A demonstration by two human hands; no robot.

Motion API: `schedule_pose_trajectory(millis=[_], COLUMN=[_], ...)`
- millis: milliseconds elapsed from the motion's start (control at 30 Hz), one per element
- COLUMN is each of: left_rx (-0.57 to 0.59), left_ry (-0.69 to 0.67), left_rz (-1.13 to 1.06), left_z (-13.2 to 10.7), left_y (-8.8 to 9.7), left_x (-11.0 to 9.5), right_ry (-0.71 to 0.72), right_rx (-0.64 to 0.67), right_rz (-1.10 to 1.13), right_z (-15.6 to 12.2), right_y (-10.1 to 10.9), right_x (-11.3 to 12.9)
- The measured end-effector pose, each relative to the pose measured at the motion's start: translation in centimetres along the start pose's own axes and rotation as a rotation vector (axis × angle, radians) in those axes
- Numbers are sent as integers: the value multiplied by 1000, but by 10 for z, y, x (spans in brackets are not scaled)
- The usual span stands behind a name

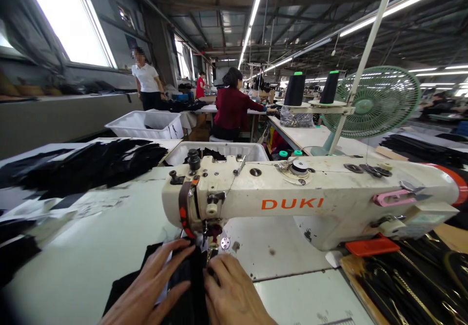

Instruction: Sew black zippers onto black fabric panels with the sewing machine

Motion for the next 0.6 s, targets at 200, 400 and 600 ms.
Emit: schedule_pose_trajectory(millis=[200,400,600], left_rx=[-86,-43,-83], left_ry=[-269,-385,-415], left_rz=[249,365,495], left_z=[-27,-18,-20], left_y=[-9,3,0], left_x=[-26,-31,-36], right_ry=[43,34,49], right_rx=[-70,-110,-165], right_rz=[-83,-109,-137], right_z=[-3,-4,-3], right_y=[4,6,8], right_x=[4,4,6])
Point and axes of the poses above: each hand's wrist, its own z-axis towards the middle knuckle, its own y-axis out of the back of the hand, x = y × z, the point moved 7 cm from there along z, towards the middle knuckle, and after that the axes turned 14 degrees about y, right-handed, at the moved point
